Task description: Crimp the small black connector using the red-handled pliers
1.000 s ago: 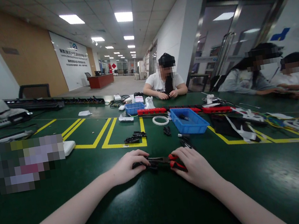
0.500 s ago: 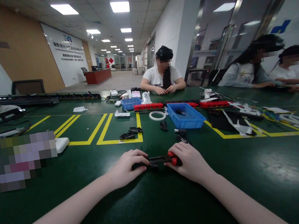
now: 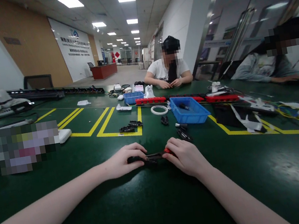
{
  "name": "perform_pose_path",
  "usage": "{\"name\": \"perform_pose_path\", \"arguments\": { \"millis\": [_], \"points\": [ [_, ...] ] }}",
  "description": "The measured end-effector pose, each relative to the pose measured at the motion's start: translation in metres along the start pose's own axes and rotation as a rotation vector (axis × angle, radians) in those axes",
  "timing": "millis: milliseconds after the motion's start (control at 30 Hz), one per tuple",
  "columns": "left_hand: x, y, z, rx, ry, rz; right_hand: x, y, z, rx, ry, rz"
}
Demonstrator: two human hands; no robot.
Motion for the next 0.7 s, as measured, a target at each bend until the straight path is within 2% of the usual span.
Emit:
{"name": "perform_pose_path", "arguments": {
  "millis": [433,700],
  "points": [
    [-0.001,-0.011,-0.004,-0.06,0.047,-0.054,0.0,0.006,0.001,-0.019,-0.031,0.067],
    [0.001,-0.011,-0.004,-0.037,0.055,-0.069,-0.001,0.007,0.004,-0.019,-0.042,0.084]
  ]
}}
Point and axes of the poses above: each hand's wrist, its own x-axis towards the middle knuckle, its own z-axis out of the back of the hand, y = z × x, the point moved 9 cm from there along x, towards the middle knuckle, and after that the axes turned 14 degrees about -x, right-handed, at the moved point
